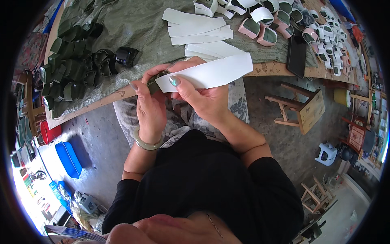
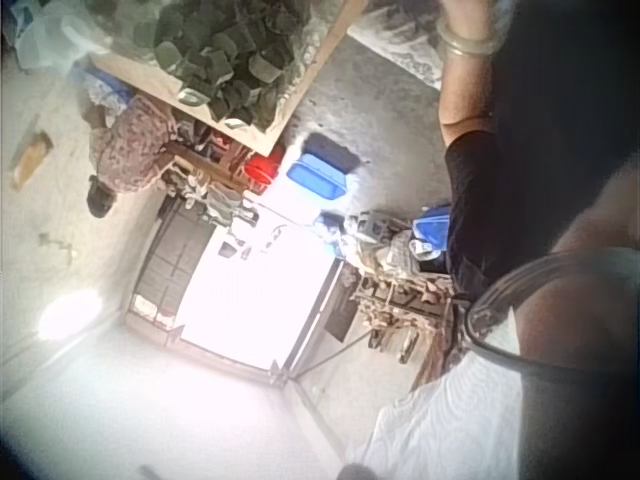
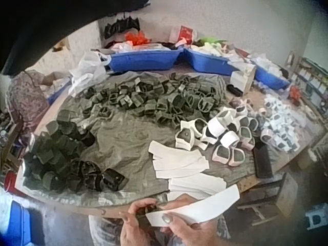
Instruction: Manually applying white adhesive strips to green plastic shoe components.
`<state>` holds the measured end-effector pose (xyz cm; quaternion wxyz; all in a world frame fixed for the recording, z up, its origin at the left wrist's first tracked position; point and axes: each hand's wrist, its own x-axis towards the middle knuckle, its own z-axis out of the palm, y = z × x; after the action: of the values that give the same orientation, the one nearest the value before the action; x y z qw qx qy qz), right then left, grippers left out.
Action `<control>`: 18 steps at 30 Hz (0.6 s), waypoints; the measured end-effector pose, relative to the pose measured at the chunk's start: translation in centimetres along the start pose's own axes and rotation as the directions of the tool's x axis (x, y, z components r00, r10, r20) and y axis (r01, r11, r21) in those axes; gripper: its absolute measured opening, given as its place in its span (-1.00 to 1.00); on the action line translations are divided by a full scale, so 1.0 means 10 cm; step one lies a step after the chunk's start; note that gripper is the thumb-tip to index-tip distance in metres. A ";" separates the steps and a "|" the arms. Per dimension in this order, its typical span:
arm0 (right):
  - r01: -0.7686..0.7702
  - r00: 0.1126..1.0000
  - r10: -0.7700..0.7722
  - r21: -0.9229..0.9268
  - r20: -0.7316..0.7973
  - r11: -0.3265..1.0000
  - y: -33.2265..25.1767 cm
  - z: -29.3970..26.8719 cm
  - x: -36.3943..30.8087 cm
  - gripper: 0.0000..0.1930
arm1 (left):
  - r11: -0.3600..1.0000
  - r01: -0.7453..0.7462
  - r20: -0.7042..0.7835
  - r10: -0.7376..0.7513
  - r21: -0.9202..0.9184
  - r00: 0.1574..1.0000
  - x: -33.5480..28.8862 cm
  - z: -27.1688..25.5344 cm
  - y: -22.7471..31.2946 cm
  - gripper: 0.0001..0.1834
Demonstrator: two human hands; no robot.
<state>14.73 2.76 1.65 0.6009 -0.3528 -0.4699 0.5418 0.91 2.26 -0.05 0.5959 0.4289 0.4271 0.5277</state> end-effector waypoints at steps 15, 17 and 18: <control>0.034 0.999 -0.036 0.039 0.038 0.999 -0.01 -0.05 -0.02 -0.79 | 0.998 -0.039 0.105 0.035 0.039 0.994 -0.03 -0.05 0.03 -0.20; 0.013 0.999 -0.015 0.054 0.037 0.998 -0.02 -0.05 -0.03 -0.79 | 0.999 -0.025 0.123 0.019 0.046 0.992 -0.05 -0.02 0.10 -0.37; 0.014 0.999 -0.016 0.054 0.036 0.998 -0.01 -0.06 -0.02 -0.79 | 0.999 -0.025 0.124 0.019 0.046 0.992 -0.05 0.01 0.15 -0.37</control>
<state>15.38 2.56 1.53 0.6055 -0.3231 -0.4687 0.5562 0.59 1.85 1.49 0.6051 0.4794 0.3970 0.4963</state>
